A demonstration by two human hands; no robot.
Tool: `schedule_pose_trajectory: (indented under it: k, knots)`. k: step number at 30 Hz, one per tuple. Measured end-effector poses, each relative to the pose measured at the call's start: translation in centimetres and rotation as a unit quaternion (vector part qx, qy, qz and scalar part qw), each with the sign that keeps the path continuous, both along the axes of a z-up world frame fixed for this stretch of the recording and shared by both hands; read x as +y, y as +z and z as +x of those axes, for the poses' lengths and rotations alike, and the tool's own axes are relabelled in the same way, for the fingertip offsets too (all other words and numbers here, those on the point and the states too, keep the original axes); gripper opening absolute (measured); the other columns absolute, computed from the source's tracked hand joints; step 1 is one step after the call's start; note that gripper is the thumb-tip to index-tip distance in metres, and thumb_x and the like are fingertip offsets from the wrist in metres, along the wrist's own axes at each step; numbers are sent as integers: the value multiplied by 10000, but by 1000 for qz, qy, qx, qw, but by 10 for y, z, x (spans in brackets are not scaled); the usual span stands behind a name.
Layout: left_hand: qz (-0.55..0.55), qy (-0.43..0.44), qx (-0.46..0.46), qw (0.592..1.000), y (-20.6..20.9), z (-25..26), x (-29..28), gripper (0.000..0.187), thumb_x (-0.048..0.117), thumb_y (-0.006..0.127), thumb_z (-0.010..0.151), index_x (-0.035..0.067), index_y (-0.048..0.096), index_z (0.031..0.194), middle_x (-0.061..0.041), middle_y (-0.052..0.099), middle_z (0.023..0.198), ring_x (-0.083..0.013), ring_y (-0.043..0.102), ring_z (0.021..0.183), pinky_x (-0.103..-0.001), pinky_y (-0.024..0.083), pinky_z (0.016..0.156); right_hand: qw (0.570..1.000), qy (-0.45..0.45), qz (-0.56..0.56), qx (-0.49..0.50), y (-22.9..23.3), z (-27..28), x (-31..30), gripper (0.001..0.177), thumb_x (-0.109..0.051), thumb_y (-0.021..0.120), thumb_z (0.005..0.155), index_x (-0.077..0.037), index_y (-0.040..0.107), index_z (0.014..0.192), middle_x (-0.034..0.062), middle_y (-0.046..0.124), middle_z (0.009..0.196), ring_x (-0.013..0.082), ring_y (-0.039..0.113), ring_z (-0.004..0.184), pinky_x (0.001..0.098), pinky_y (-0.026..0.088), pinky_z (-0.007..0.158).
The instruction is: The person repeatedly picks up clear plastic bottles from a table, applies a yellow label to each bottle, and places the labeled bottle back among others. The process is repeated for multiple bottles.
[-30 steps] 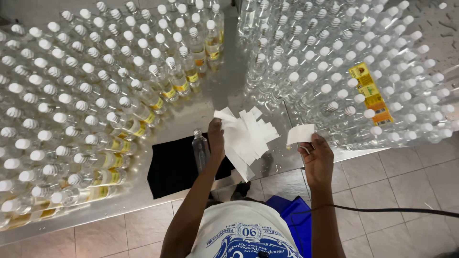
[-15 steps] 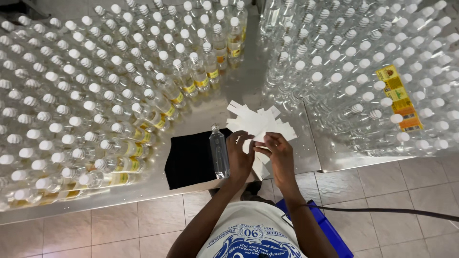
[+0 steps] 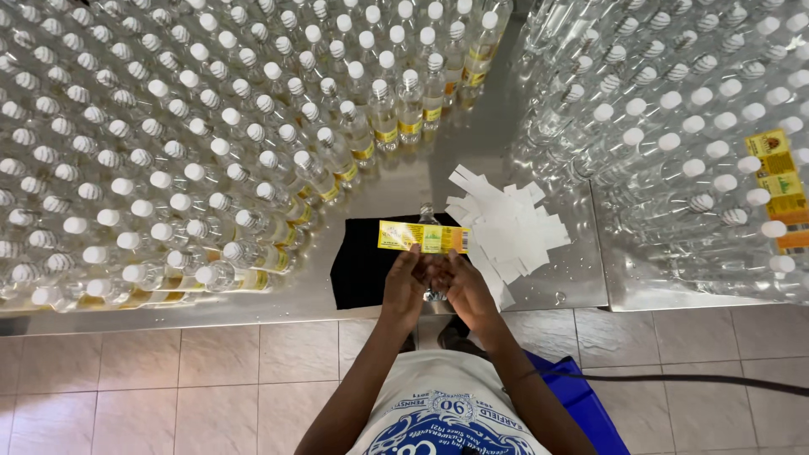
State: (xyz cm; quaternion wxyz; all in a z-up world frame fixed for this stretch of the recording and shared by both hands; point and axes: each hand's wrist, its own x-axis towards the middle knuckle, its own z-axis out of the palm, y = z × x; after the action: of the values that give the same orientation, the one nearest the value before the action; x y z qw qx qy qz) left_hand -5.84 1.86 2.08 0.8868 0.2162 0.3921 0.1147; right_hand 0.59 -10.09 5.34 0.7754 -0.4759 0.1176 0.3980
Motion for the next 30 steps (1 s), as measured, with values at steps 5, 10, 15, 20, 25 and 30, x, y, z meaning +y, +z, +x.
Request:
schedule_pose_trajectory:
  k: [5, 10, 15, 20, 25, 30]
  knots:
    - [-2, 4, 34, 999, -38, -18, -3, 213, 251, 773, 1085, 136, 631, 975, -56, 717, 1002, -204, 744, 1005, -333, 583, 902, 998, -61, -24, 23, -55, 3, -6, 240, -245, 801, 1041, -54, 673, 1113, 82, 695, 973, 204, 704, 899, 376, 595, 858]
    - [166, -30, 211, 963, -20, -31, -15, 226, 246, 854, 1034, 40, 799, 962, -154, 812, 910, -214, 755, 771, -348, 600, 767, 968, -31, -232, -90, -49, -17, -19, 431, -291, 879, 993, 25, 718, 1239, 137, 662, 1046, 215, 664, 950, 399, 563, 864]
    - [194, -49, 239, 950, -51, -46, -31, 245, 291, 913, 979, 61, 830, 973, -100, 781, 901, -160, 681, 811, -338, 552, 775, 968, -36, -240, -65, -60, -33, -32, 479, -275, 865, 1000, 46, 692, 1311, 173, 671, 1128, 231, 653, 994, 407, 560, 930]
    - [166, -35, 228, 959, -26, -42, -32, 255, 275, 947, 938, 52, 826, 956, -56, 679, 857, -138, 571, 843, -323, 473, 765, 972, -75, -217, -39, -87, -39, -37, 540, -281, 877, 991, 72, 675, 1347, 160, 669, 1137, 225, 673, 990, 397, 582, 933]
    - [148, -26, 230, 961, -30, -42, -34, 252, 268, 966, 924, 60, 824, 918, -34, 651, 802, -124, 551, 779, -289, 451, 742, 974, -84, -205, -35, -109, -40, -40, 531, -239, 860, 1014, 77, 654, 1388, 174, 684, 1181, 249, 703, 1047, 419, 608, 958]
    - [150, -22, 228, 962, -26, -40, -36, 242, 250, 955, 937, 49, 822, 913, -41, 615, 774, -124, 529, 776, -292, 432, 741, 976, -91, -194, -35, -112, -41, -44, 554, -225, 850, 1018, 87, 631, 1421, 191, 683, 1215, 283, 724, 1096, 431, 611, 975]
